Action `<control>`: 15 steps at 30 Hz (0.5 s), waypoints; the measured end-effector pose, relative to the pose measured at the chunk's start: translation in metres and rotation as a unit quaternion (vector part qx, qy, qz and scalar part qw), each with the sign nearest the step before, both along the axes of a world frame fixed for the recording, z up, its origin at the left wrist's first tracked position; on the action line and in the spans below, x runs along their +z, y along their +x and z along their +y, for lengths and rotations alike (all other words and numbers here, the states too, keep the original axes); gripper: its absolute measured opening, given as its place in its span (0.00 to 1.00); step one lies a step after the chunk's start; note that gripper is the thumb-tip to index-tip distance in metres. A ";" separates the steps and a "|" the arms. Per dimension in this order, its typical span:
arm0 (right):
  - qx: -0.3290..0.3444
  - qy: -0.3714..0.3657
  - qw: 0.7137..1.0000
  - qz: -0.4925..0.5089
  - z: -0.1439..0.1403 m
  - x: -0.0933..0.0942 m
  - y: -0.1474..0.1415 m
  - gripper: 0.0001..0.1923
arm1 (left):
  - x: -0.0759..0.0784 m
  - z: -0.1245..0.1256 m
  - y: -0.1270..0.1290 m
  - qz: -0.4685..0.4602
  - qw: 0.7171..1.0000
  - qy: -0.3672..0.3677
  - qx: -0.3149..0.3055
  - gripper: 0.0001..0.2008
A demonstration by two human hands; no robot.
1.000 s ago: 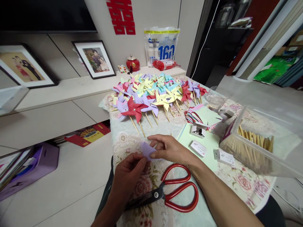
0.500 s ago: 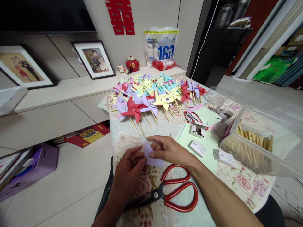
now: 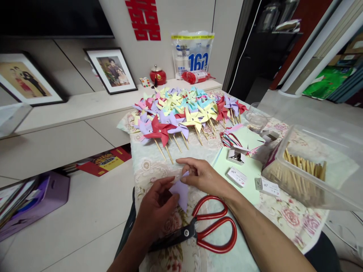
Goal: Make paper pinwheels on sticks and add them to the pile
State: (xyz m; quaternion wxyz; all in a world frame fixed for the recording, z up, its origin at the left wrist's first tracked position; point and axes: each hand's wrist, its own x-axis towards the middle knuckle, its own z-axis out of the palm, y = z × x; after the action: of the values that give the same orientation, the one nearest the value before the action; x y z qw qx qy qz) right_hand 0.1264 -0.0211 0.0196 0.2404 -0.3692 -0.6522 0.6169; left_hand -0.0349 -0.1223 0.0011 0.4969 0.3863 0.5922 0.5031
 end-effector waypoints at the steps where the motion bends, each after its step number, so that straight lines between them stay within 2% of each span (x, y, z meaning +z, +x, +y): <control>1: -0.003 -0.003 1.000 0.009 0.001 0.000 0.000 0.28 | 0.001 0.000 0.000 -0.009 1.000 -0.007 -0.002 0.15; 3: -0.003 -0.005 1.000 0.020 0.001 -0.002 0.001 0.26 | 0.001 0.001 0.000 -0.038 0.999 -0.019 0.005 0.09; 5: 0.004 0.003 1.000 0.018 0.001 -0.003 0.002 0.22 | 0.002 0.002 -0.001 -0.059 0.998 -0.028 0.024 0.10; 10: 0.023 0.059 0.998 -0.020 -0.002 -0.003 0.000 0.11 | 0.003 0.003 -0.006 -0.015 0.999 -0.027 0.040 0.11; 15: 0.039 0.085 0.995 -0.036 -0.004 0.003 -0.003 0.10 | 0.002 0.005 -0.006 -0.007 0.999 -0.034 0.031 0.12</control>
State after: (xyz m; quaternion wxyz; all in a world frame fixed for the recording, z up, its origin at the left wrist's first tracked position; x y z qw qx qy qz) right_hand 0.1232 -0.0248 0.0227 0.2230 -0.3439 -0.7245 0.5541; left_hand -0.0406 -0.1177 0.0033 0.4981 0.3465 0.6174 0.5006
